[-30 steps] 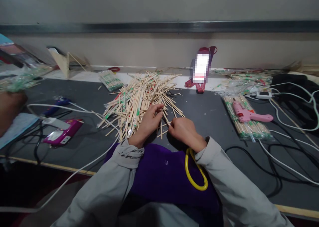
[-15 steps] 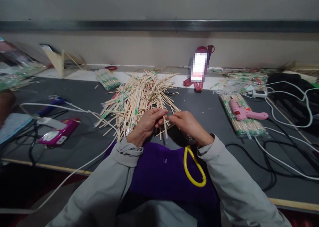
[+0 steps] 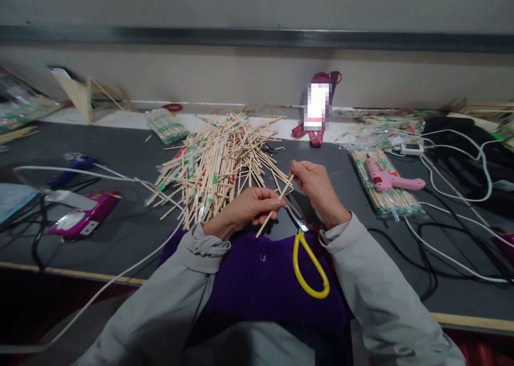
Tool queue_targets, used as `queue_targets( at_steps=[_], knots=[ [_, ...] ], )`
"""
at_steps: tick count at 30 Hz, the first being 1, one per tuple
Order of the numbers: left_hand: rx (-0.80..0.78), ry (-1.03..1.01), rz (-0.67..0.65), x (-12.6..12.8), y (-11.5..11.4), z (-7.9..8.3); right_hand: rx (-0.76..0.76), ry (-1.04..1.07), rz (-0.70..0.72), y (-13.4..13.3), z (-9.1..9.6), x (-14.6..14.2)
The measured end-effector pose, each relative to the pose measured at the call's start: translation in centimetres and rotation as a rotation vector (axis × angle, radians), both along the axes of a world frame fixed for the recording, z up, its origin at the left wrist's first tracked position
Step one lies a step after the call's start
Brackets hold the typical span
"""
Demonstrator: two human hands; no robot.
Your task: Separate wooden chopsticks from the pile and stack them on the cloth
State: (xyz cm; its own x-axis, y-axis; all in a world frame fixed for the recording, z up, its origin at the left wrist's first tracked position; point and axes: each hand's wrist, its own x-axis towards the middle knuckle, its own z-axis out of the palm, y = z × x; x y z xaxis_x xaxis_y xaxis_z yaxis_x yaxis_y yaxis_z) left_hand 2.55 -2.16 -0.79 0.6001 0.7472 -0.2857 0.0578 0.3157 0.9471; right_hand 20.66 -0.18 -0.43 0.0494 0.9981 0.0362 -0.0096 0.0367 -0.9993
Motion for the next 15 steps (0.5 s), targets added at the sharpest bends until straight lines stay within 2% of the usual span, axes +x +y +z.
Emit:
queue_targets(
  at_steps=[4, 9, 15],
  knots=[
    [-0.019, -0.013, -0.052, -0.26, 0.09, 0.08, -0.037, 0.007, -0.024, 0.20, 0.35, 0.65],
    [-0.030, -0.003, -0.009, -0.20, 0.20, 0.02, -0.003, -0.040, -0.060, 0.28, 0.45, 0.72],
    [-0.051, -0.040, -0.026, -0.21, 0.28, -0.01, -0.039, 0.014, -0.044, 0.28, 0.18, 0.60]
  ],
)
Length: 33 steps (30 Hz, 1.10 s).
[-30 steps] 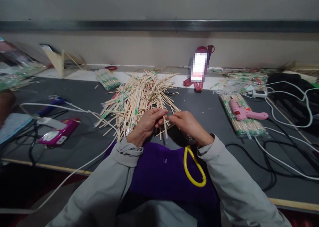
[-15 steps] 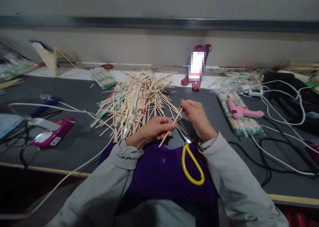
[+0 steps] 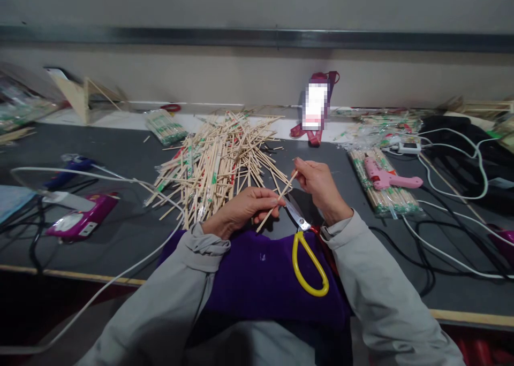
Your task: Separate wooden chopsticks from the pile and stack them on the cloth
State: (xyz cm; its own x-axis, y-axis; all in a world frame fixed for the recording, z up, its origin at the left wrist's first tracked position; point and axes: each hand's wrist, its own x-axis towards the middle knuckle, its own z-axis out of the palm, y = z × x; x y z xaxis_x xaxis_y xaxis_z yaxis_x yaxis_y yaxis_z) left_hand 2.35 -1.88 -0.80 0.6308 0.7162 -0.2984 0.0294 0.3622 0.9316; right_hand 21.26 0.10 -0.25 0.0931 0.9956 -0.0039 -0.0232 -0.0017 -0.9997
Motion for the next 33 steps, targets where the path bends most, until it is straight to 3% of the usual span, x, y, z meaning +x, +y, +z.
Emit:
queue_targets(
  at_steps=[9, 16, 22, 28, 30, 33],
  knots=[
    [-0.080, -0.006, -0.029, 0.4, -0.1, -0.7, 0.055, -0.174, -0.092, 0.8, -0.9, 0.7],
    [-0.005, 0.071, -0.025, 0.3, -0.3, -0.3, 0.181, -0.419, -0.104, 0.6, -0.9, 1.3],
    [0.040, 0.005, -0.056, 0.0, -0.3, 0.0, 0.059, -0.014, -0.027, 0.1, 0.4, 1.5],
    [0.100, -0.017, -0.082, 0.2, -0.3, -0.7, -0.025, 0.345, 0.132, -0.1, 0.4, 0.3],
    [0.114, -0.054, -0.039, 0.4, -0.3, -0.9, -0.057, 0.368, 0.182, -0.6, 0.6, -0.3],
    [0.100, -0.160, 0.129, 0.6, 0.1, -0.9, -0.064, 0.242, 0.254, -1.3, 0.7, -1.0]
  ],
)
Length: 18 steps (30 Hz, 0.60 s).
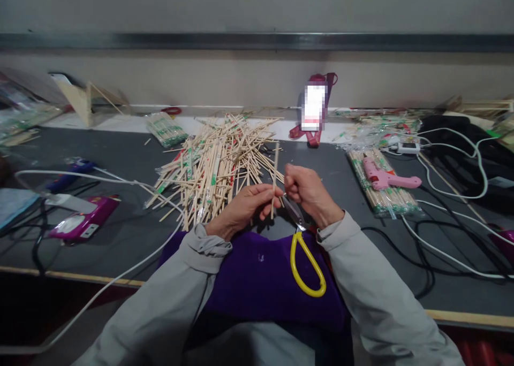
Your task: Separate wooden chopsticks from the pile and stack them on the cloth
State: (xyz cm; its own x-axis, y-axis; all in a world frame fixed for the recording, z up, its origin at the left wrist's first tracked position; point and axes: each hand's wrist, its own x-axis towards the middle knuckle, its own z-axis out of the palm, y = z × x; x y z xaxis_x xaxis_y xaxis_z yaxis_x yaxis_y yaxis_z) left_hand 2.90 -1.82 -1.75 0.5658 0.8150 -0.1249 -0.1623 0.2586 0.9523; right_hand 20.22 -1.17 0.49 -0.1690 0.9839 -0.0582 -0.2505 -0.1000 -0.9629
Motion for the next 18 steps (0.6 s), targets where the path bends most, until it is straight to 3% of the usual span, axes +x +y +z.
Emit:
queue_targets(
  at_steps=[3, 9, 14, 18],
  knots=[
    [-0.039, -0.086, 0.099, -0.1, 0.4, 0.1, 0.026, -0.114, 0.038, -0.2, -0.2, 0.1],
    [-0.063, -0.091, 0.131, -0.2, 0.5, 0.1, -0.102, -0.179, 0.104, 0.4, -1.3, 0.7],
    [-0.038, -0.045, 0.125, 0.1, 0.2, 0.1, -0.007, -0.161, 0.236, -0.3, -1.1, -0.4],
    [-0.027, 0.005, 0.123, 0.3, 0.0, -0.1, 0.051, -0.235, 0.226, -0.5, -1.1, -0.9]
  ],
)
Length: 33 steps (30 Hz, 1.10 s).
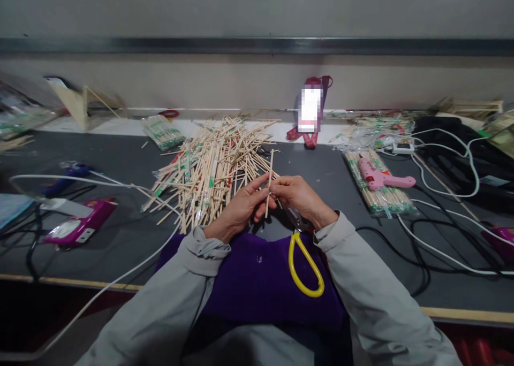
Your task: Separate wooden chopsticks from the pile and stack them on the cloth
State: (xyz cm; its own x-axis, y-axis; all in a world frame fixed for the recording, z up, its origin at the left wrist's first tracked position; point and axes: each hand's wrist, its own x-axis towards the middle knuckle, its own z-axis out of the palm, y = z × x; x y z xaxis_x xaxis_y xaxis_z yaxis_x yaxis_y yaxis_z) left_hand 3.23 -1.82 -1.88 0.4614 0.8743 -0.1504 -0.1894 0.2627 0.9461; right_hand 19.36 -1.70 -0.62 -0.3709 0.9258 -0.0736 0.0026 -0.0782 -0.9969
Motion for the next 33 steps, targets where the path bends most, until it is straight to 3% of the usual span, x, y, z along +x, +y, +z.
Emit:
queue_targets(
  at_steps=[10, 14, 17, 20, 24, 27, 30, 33],
  knots=[
    [-0.004, 0.053, 0.047, 0.5, -0.4, 0.0, 0.197, -0.234, -0.095, -0.1, -0.8, -0.4],
    [-0.019, -0.029, 0.017, 0.4, -0.4, 0.3, 0.146, -0.163, -0.048, 0.2, 0.0, 0.0],
    [-0.053, -0.132, -0.016, 0.0, -0.2, 0.6, 0.161, -0.179, -0.210, 0.6, 1.3, 2.0],
    [-0.075, -0.156, 0.007, -0.3, 0.0, 0.9, 0.167, -0.348, -0.328, 0.4, 1.6, 5.4],
    [-0.114, -0.108, 0.016, -0.1, 0.0, 1.0, 0.174, -0.584, -0.131, -0.7, -0.8, 8.7],
    [-0.139, -0.092, 0.003, 0.1, 0.0, 0.8, 0.295, -0.752, -0.035, -1.4, -2.6, 8.3],
    [-0.145, -0.083, 0.008, 0.1, 0.1, 0.5, 0.385, -0.975, 0.005, -1.7, -3.0, 6.9],
    [-0.163, -0.061, 0.007, 0.1, 0.2, 0.3, 0.366, -1.075, 0.001, -1.8, -2.5, 6.4]
  ],
)
